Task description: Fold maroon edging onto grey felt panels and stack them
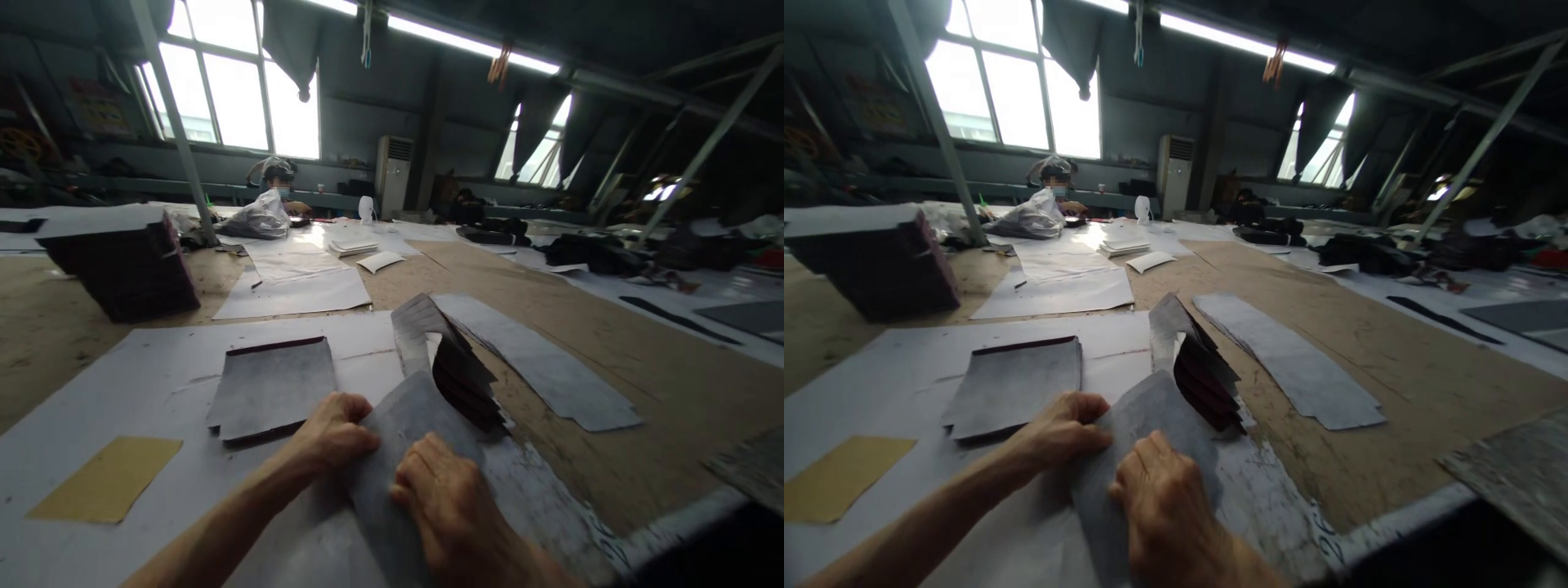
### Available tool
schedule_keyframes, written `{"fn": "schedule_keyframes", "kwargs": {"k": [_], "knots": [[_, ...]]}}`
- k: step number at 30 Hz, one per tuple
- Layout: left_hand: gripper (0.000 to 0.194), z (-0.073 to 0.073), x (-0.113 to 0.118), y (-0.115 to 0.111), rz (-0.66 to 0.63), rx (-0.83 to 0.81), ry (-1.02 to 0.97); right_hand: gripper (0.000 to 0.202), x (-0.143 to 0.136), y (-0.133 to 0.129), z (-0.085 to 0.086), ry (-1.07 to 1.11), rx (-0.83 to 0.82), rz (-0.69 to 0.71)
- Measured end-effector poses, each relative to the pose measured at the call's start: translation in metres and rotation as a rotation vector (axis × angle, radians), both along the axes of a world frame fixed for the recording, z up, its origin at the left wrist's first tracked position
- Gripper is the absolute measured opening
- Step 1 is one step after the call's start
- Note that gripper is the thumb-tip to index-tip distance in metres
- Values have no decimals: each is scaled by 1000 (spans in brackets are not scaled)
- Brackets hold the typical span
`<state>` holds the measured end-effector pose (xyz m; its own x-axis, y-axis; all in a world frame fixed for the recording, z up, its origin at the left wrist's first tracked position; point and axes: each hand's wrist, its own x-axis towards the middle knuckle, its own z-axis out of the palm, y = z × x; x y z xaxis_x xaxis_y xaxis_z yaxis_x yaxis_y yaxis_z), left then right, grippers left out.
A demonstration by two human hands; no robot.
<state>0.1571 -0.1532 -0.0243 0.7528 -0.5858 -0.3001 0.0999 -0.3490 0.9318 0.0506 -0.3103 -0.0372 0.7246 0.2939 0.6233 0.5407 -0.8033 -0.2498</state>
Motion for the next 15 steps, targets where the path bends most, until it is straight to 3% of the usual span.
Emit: {"fn": "schedule_keyframes", "kwargs": {"k": [3, 6, 8, 11, 15], "knots": [[16, -8, 1, -8, 21, 16, -33, 5, 10, -29, 8, -89, 13, -193], [18, -12, 2, -12, 42, 27, -52, 37, 22, -61, 9, -192, -166, -510], [20, -12, 3, -12, 55, 29, -52, 43, 26, -77, 5, -163, -336, -603], [17, -11, 3, -12, 72, 32, -16, 28, 27, -93, -4, -91, -462, -666], [15, -4, -2, 0, 42, 32, 113, 16, 31, -120, -7, -61, -394, -893]]}}
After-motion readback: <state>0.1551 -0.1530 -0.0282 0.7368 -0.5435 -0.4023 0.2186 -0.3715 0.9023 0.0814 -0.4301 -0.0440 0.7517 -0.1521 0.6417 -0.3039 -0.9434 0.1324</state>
